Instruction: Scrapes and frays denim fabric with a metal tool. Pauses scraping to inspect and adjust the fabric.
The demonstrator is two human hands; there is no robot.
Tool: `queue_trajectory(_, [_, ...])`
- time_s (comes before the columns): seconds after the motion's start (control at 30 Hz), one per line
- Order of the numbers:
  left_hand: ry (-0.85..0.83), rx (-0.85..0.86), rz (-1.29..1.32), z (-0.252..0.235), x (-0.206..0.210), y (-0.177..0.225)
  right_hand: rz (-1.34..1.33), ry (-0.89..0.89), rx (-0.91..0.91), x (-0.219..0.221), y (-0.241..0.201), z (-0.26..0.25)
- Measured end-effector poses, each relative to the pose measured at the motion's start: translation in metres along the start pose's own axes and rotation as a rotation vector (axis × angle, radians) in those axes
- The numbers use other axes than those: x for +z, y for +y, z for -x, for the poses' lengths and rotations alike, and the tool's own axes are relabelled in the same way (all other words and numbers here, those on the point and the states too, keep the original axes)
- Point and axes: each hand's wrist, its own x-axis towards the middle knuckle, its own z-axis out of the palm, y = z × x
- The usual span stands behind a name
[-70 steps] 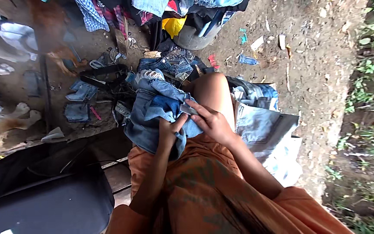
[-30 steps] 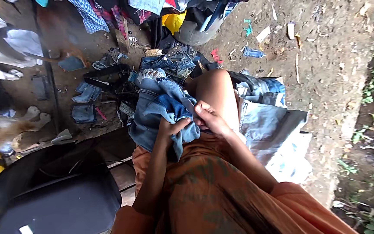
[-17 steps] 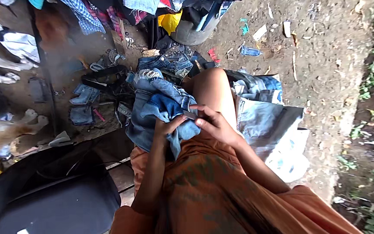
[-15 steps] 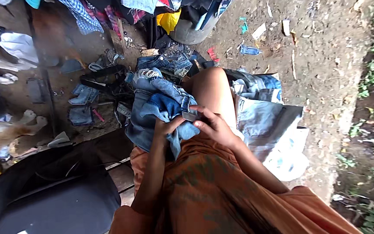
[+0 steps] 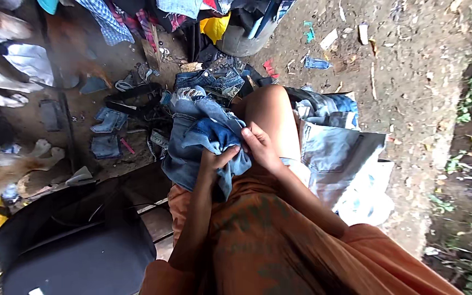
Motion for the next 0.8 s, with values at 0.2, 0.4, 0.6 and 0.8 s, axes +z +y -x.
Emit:
queue_trajectory(0.2, [0.028, -0.013, 0.067, -0.002, 0.002, 0.005, -0.381, -0.209, 0.528, -0.032, -0.025, -0.013])
queue_trajectory(0.4, [0.104, -0.047, 0.079, -0.004, 0.007, 0.009, -0.086, 0.034, 0.246, -0.029, -0.025, 0.008])
queue_trajectory(0.6, [0.279, 0.035, 0.041, -0.004, 0.014, 0.014, -0.139, 0.135, 0.252, 0.005, -0.003, 0.016])
queue_trajectory(0.8, [0.342, 0.031, 0.04, -0.004, 0.014, 0.013, -0.205, 0.159, 0.267, 0.01, 0.013, 0.004])
